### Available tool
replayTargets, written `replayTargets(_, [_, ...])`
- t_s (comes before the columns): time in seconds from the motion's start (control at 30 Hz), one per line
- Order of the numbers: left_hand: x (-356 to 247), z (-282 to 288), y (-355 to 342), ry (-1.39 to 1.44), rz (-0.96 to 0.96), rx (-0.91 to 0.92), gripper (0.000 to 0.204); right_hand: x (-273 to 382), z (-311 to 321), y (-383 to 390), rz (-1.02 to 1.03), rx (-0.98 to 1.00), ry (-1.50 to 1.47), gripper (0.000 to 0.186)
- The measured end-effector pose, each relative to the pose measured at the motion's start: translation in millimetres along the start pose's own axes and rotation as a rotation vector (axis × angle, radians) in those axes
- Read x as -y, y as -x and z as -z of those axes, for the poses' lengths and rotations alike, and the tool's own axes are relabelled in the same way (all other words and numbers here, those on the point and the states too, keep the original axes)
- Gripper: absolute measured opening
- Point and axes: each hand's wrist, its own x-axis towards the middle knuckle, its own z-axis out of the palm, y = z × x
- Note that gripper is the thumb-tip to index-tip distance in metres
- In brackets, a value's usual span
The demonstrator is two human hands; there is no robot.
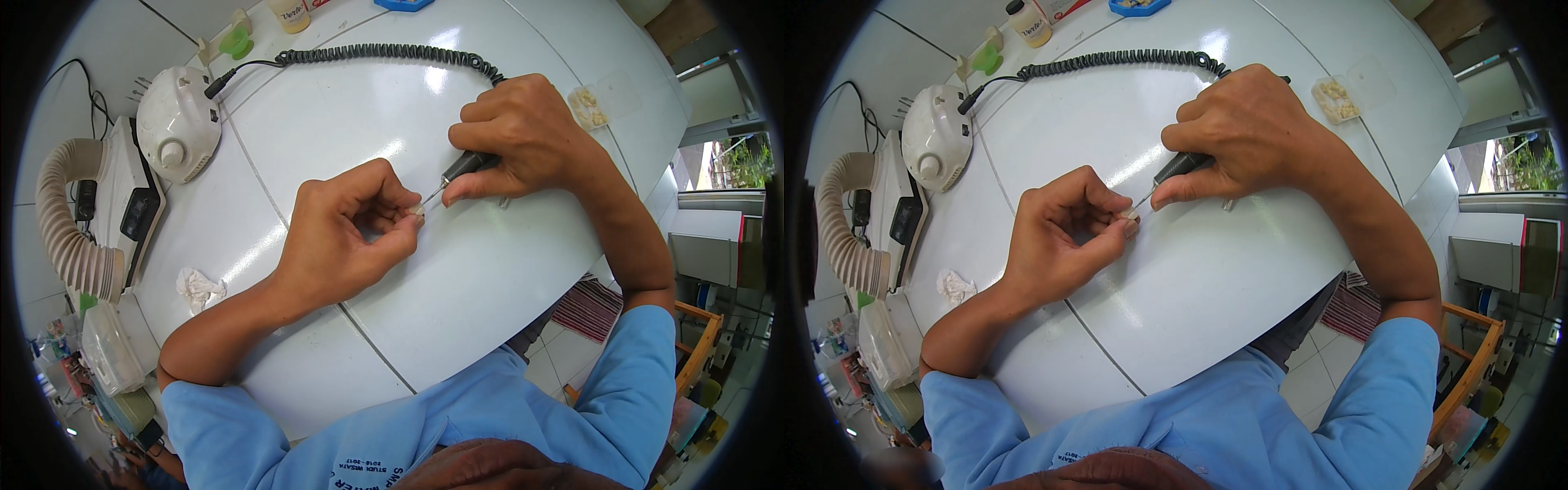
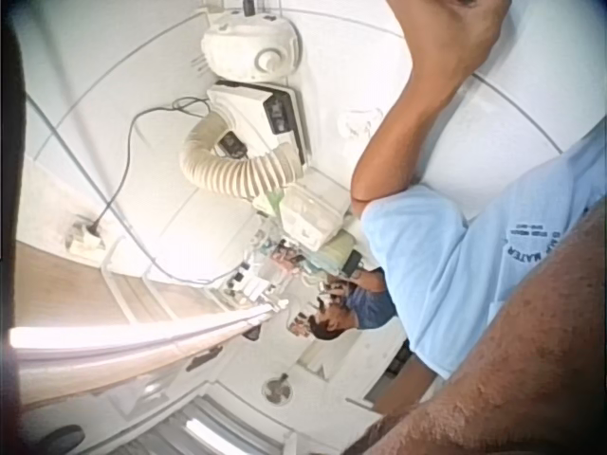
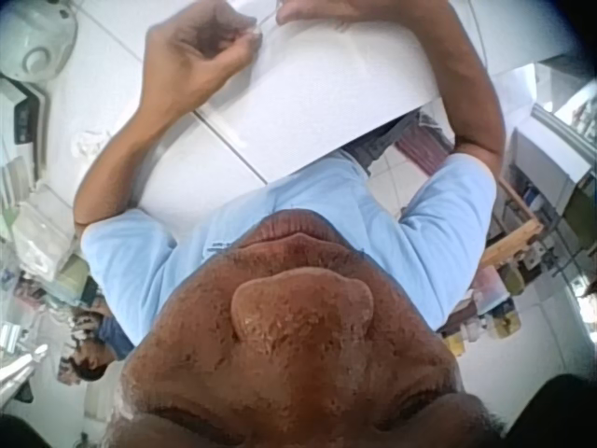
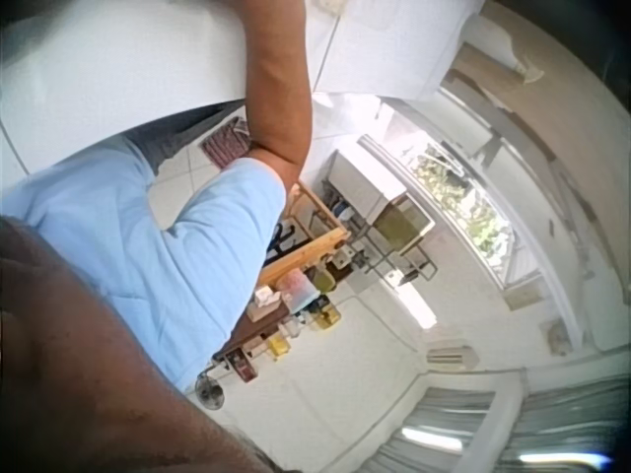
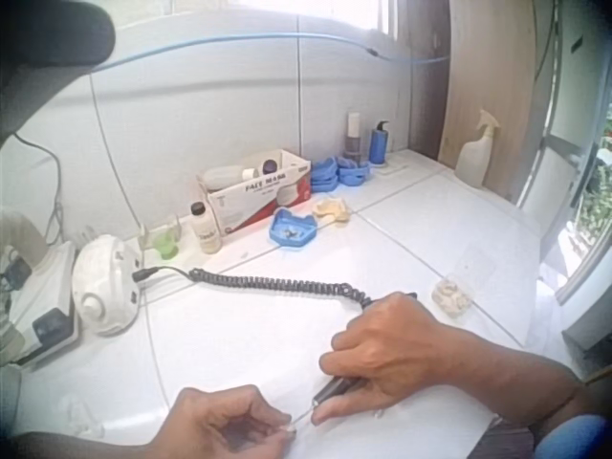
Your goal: The person sands a dental crown using a rotary tool.
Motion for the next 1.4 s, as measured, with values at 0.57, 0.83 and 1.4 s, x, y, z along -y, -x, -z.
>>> replayTargets(0.57, [0,-1,-1,0.012,-0.001,-0.002,0.01,6,2,-2,0.0,0.024,-0.009,0.069])
replayTargets(0.83, [-1,-1,0,0.005,0.007,-0.002,0.011,6,2,-3,0.003,0.032,-0.01,0.069])
replayTargets(1.4, [-3,5,-1,-0.159,-0.107,-0.014,0.018,-13,9,6,-0.07,-0.012,-0.066,0.072])
